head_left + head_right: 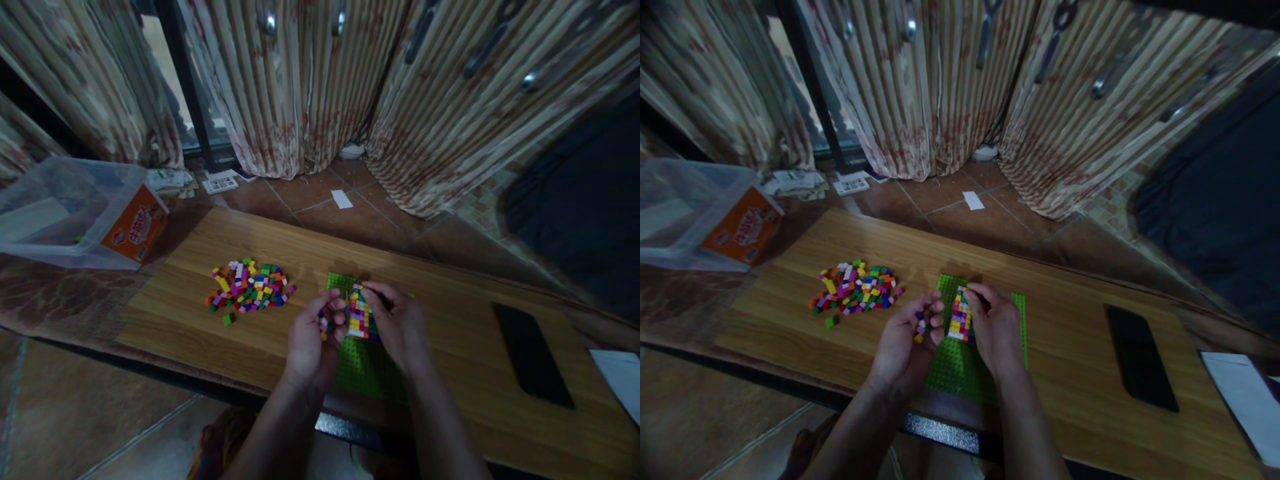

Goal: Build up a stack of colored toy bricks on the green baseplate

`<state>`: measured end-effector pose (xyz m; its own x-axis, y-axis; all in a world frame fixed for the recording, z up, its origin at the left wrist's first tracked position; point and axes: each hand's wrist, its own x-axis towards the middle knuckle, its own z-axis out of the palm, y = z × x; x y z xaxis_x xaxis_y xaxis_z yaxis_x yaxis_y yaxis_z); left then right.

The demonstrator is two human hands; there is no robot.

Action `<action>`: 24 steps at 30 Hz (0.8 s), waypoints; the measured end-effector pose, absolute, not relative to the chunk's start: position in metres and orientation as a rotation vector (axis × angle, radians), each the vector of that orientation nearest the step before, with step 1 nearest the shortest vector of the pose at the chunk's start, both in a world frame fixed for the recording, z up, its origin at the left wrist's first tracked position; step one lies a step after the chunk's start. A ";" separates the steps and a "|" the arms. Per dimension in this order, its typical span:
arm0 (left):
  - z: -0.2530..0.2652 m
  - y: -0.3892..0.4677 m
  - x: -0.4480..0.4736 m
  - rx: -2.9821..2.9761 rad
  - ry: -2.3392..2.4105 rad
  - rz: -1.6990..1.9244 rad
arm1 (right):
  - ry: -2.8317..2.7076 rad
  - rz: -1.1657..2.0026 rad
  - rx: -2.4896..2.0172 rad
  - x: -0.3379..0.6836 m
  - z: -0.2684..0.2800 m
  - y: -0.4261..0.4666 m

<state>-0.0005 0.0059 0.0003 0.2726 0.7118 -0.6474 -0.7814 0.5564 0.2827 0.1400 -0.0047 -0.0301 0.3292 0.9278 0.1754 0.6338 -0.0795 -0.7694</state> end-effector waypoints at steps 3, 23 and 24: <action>0.003 0.006 -0.002 -0.100 0.754 1.027 | -1.396 0.472 -1.804 0.140 -0.030 -0.005; 0.009 0.002 0.002 -0.053 0.416 0.979 | -1.756 0.461 -1.603 0.118 0.013 -0.027; 0.009 0.002 0.003 -0.052 0.415 0.978 | -1.750 0.454 -1.603 0.117 0.013 -0.027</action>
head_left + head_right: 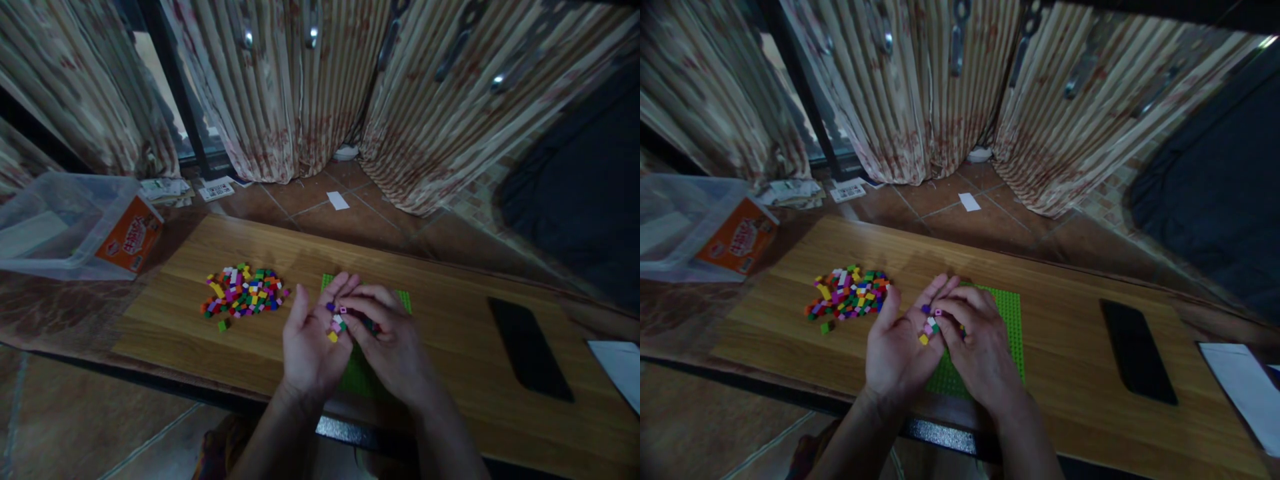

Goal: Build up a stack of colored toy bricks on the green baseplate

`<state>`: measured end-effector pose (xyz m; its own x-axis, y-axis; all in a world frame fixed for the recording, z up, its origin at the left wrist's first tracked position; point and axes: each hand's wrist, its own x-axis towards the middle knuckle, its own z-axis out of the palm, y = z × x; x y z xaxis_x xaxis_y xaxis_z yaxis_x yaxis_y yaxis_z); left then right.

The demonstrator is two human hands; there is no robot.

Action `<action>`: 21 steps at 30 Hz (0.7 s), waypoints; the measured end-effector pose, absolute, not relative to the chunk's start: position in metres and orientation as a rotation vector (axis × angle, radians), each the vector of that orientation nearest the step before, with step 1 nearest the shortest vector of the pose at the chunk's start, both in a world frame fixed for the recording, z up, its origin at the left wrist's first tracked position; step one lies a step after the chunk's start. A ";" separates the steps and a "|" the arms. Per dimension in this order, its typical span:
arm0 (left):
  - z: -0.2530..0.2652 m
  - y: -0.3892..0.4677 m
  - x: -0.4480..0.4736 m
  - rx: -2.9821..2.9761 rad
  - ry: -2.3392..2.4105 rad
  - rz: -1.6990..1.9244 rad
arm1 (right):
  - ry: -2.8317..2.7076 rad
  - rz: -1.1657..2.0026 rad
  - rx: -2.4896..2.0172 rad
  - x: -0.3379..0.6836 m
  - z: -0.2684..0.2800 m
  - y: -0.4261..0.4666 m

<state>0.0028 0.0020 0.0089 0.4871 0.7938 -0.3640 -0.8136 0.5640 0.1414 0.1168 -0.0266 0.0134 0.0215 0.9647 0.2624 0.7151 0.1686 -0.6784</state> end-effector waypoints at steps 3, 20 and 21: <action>0.009 0.002 0.004 -0.078 0.413 0.973 | -1.705 0.439 -1.583 0.116 0.012 -0.026; 0.001 0.007 -0.001 -0.195 0.711 1.092 | -1.517 0.417 -1.706 0.160 -0.008 -0.024; 0.001 0.007 -0.001 -0.194 0.714 1.091 | -1.530 0.402 -1.717 0.158 -0.009 -0.023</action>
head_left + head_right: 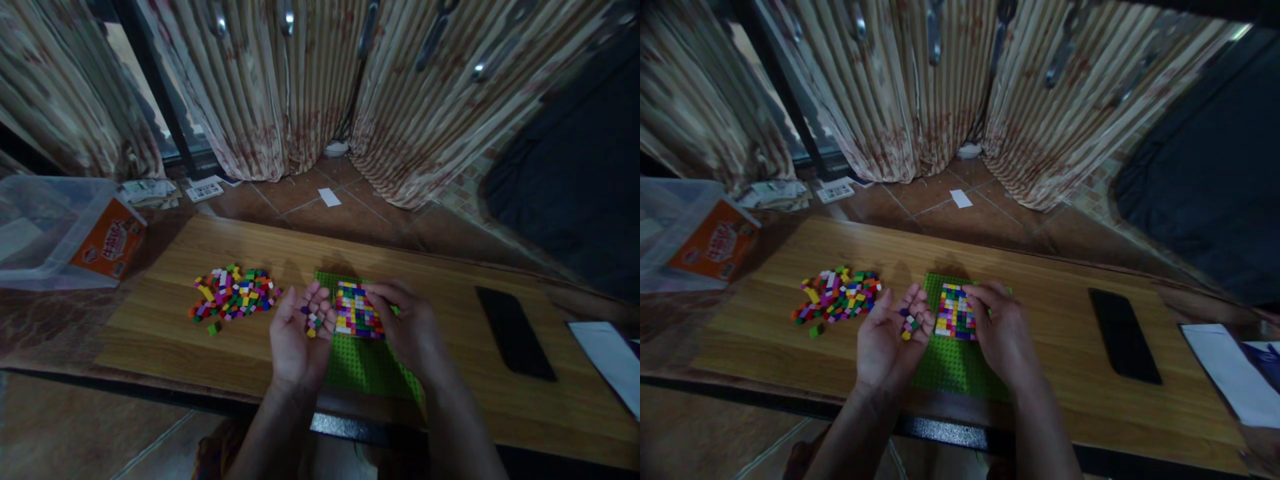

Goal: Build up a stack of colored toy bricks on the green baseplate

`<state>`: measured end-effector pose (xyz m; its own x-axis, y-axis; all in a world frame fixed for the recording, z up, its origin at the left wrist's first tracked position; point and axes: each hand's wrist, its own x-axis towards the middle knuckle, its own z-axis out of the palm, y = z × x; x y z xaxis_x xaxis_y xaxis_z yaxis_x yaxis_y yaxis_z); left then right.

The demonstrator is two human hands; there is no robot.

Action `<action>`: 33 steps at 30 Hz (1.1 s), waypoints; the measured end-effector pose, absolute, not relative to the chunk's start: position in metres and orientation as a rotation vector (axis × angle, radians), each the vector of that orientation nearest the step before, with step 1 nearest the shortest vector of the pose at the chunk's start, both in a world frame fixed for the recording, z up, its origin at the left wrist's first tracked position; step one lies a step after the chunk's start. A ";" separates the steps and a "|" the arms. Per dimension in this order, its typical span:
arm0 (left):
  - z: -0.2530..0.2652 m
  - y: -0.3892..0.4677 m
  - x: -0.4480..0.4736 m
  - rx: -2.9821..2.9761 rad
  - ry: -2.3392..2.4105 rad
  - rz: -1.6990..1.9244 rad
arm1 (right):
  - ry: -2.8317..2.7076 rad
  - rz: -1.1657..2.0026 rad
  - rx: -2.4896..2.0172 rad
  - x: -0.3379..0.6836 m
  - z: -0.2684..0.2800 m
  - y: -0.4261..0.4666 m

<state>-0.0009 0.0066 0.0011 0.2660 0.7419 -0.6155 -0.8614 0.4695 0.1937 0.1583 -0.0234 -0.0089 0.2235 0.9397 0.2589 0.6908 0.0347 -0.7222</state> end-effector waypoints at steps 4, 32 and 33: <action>0.002 0.007 -0.001 -0.200 0.729 1.087 | -1.554 0.357 -1.746 0.153 -0.008 -0.023; -0.003 0.007 -0.002 -0.208 0.713 1.090 | -1.342 0.313 -1.821 0.157 -0.021 -0.014; -0.003 0.007 -0.002 -0.204 0.711 1.091 | -1.345 0.337 -1.835 0.156 -0.023 -0.013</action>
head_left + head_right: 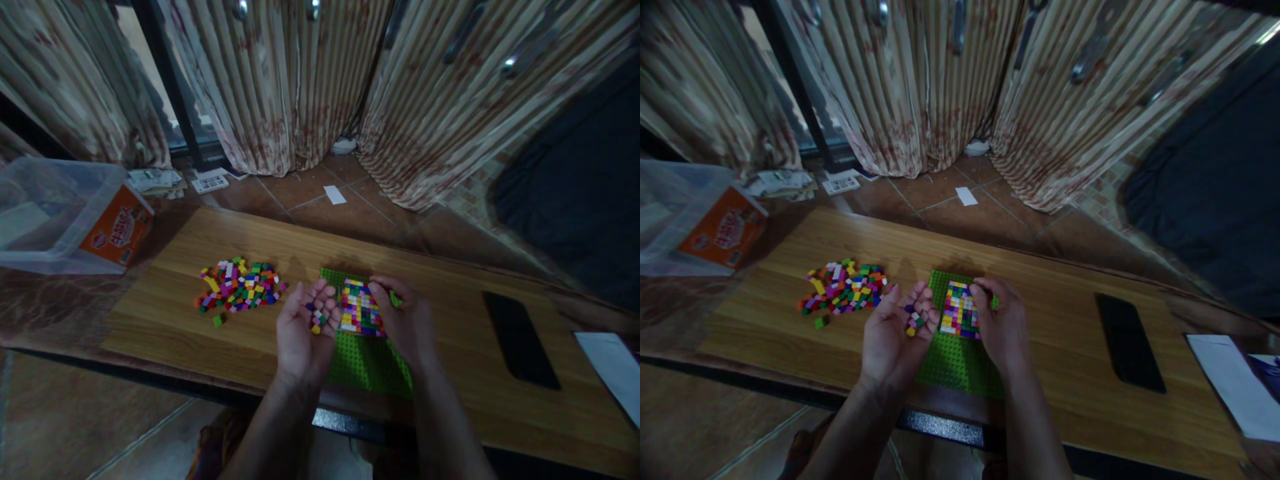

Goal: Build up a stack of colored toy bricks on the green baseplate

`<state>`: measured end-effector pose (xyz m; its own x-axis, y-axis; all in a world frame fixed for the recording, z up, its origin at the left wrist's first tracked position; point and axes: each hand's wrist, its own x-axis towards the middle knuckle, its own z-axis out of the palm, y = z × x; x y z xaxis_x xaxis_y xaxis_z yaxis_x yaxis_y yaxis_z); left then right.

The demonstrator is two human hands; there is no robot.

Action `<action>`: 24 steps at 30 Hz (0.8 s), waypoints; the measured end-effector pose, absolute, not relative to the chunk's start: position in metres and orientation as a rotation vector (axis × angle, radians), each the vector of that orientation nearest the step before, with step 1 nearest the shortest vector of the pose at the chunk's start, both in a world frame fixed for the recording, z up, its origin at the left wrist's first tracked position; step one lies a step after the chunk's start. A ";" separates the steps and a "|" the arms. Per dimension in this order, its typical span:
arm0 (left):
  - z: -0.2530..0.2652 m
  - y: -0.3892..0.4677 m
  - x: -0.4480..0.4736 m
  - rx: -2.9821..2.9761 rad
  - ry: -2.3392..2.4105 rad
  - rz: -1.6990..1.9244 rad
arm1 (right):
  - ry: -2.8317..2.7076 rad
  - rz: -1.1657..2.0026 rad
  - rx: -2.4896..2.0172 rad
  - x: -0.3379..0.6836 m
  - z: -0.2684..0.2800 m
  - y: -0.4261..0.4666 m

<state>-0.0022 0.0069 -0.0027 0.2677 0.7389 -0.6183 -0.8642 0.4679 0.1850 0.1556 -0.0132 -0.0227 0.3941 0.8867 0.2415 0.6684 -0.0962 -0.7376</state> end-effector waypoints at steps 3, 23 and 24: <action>-0.002 0.007 -0.002 -0.194 0.714 1.097 | -1.328 0.411 -1.881 0.151 -0.026 -0.011; 0.003 0.007 -0.002 -0.193 0.689 1.070 | -1.260 0.532 -1.824 0.151 -0.034 -0.012; 0.004 0.006 -0.002 -0.188 0.671 1.070 | -1.262 0.477 -1.813 0.150 -0.032 -0.013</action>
<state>-0.0024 0.0062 0.0042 0.3050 0.7474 -0.5903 -0.8570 0.4857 0.1722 0.1502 -0.0126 -0.0316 0.4171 0.8957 0.1539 0.5703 -0.1260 -0.8117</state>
